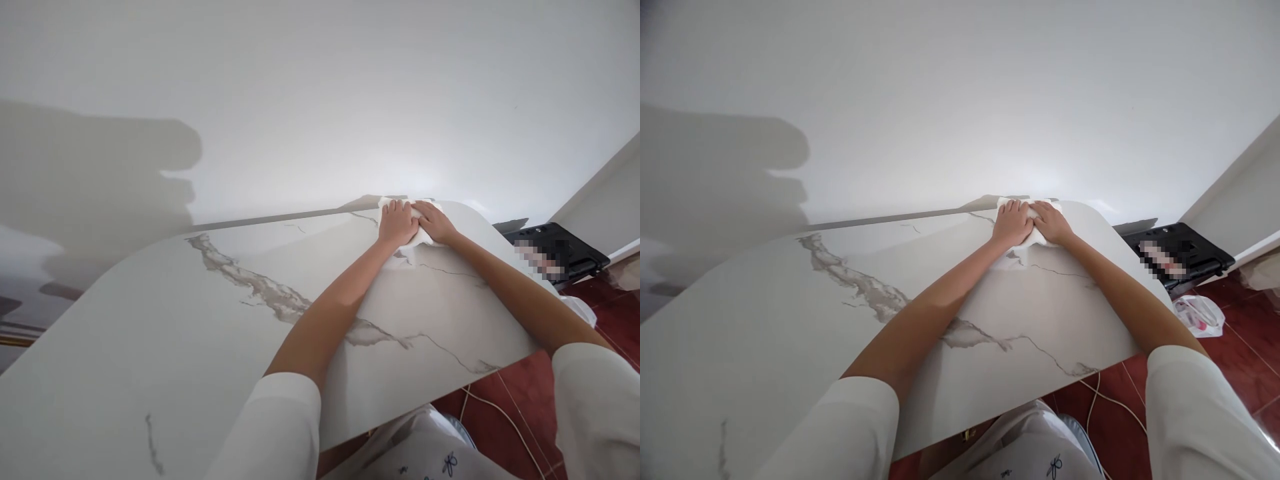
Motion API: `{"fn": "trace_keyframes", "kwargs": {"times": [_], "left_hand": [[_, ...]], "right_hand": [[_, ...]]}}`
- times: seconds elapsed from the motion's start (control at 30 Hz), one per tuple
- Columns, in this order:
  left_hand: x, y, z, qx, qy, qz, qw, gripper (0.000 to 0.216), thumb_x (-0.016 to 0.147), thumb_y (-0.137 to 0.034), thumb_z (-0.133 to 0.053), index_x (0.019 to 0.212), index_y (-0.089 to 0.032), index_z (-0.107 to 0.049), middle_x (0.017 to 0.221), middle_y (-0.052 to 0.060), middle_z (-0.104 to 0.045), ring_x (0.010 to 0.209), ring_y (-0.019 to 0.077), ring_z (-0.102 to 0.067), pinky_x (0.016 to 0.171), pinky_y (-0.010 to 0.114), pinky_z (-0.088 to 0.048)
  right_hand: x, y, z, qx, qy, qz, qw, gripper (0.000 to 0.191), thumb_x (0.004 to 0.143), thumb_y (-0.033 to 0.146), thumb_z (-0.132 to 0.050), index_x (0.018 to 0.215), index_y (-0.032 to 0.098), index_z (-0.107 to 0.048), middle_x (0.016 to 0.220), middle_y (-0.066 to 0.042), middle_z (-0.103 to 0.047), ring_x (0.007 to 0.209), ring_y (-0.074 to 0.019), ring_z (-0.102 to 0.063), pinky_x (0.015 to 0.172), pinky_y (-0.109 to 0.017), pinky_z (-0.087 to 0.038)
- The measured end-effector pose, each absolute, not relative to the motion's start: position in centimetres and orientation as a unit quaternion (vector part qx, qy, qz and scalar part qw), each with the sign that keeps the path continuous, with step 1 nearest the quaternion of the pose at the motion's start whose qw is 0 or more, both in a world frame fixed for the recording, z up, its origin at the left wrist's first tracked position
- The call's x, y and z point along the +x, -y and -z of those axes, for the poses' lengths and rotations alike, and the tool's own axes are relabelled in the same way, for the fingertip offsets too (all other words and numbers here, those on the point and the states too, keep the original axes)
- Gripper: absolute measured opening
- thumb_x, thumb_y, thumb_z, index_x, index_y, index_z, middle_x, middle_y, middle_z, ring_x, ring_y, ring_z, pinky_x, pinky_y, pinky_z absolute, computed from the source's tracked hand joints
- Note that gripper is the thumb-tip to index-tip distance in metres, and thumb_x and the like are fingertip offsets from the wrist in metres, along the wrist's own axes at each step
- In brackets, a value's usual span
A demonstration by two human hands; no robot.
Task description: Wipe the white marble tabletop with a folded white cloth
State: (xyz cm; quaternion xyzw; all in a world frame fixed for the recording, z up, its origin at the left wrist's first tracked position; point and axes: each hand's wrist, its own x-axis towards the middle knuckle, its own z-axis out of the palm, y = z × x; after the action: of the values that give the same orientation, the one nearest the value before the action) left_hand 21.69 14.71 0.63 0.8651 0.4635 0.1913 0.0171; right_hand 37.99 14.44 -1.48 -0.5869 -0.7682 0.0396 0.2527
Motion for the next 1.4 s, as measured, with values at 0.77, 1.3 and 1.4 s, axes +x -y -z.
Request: {"fn": "trace_keyframes", "kwargs": {"times": [0.77, 1.3, 1.4], "left_hand": [[21.7, -16.5, -0.9, 0.858, -0.484, -0.168, -0.029, 0.043, 0.098, -0.026, -0.033, 0.134, -0.012, -0.05, 0.139, 0.015, -0.053, 0.132, 0.029, -0.043, 0.111, 0.041, -0.031], [21.2, -10.4, -0.3, 0.871, -0.463, -0.163, -0.027, 0.048, 0.098, -0.026, -0.032, 0.141, -0.011, -0.045, 0.148, 0.015, -0.047, 0.139, 0.0293, -0.037, 0.115, 0.044, -0.028], [21.1, -9.1, -0.5, 0.872, -0.462, -0.16, -0.022, 0.047, 0.097, -0.025, -0.033, 0.14, -0.012, -0.046, 0.146, 0.014, -0.048, 0.138, 0.029, -0.038, 0.115, 0.043, -0.028]], "right_hand": [[37.4, -16.8, 1.5, -0.595, 0.767, -0.018, 0.24, 0.052, 0.093, 0.027, -0.035, 0.141, 0.017, -0.052, 0.151, -0.009, -0.049, 0.142, -0.0292, -0.039, 0.12, -0.051, -0.029], [37.6, -9.7, 2.3, -0.578, 0.784, 0.014, 0.226, 0.051, 0.099, 0.031, -0.028, 0.145, 0.02, -0.048, 0.15, -0.009, -0.049, 0.142, -0.0296, -0.038, 0.117, -0.053, -0.033], [37.6, -8.4, 2.4, -0.575, 0.785, 0.012, 0.23, 0.051, 0.099, 0.032, -0.028, 0.145, 0.02, -0.048, 0.151, -0.01, -0.048, 0.143, -0.0302, -0.037, 0.117, -0.054, -0.033]]}}
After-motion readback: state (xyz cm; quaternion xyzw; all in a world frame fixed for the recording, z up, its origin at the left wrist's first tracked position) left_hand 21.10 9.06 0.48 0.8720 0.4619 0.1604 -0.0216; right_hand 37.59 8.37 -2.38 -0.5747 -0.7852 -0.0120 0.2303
